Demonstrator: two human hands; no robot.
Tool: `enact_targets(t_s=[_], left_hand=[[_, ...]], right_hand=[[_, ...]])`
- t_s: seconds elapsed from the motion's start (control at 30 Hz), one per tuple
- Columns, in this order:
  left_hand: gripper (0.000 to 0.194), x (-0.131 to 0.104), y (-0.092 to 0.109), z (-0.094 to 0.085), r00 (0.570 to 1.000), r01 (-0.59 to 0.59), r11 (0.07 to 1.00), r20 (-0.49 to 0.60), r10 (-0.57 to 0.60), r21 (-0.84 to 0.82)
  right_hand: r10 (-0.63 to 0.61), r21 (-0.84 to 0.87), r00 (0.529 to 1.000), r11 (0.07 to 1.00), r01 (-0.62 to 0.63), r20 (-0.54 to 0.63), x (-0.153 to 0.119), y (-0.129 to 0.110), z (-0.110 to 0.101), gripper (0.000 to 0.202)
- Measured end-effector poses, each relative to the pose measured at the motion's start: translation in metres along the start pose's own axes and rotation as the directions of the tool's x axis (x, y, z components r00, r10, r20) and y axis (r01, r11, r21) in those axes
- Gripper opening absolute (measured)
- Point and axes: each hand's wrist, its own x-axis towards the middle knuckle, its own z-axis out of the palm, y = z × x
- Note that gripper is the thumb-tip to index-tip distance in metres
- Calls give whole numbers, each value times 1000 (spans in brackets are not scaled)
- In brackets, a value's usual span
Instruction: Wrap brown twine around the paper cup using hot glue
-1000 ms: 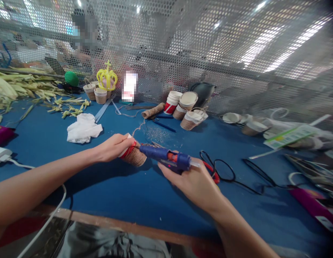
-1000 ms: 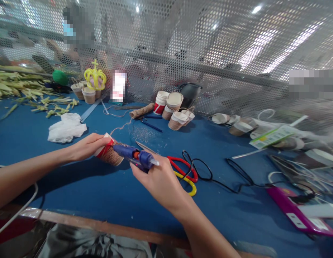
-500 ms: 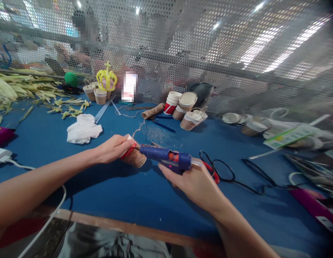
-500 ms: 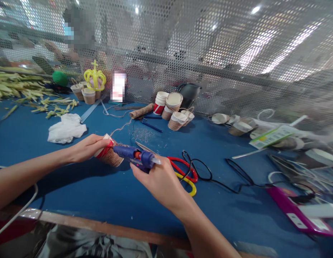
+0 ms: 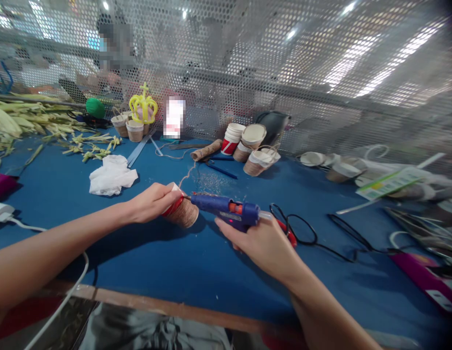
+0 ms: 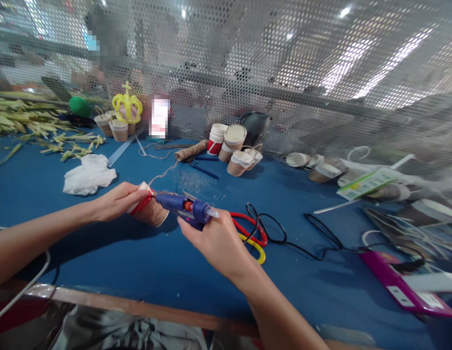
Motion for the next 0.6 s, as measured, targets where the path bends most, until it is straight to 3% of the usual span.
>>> enact_targets(t_s=[0.6], left_hand=[[47, 3, -1, 1, 999, -15, 980, 33, 22, -199]], right_hand=[[-92, 29, 996, 995, 92, 15, -11, 5, 9, 8]])
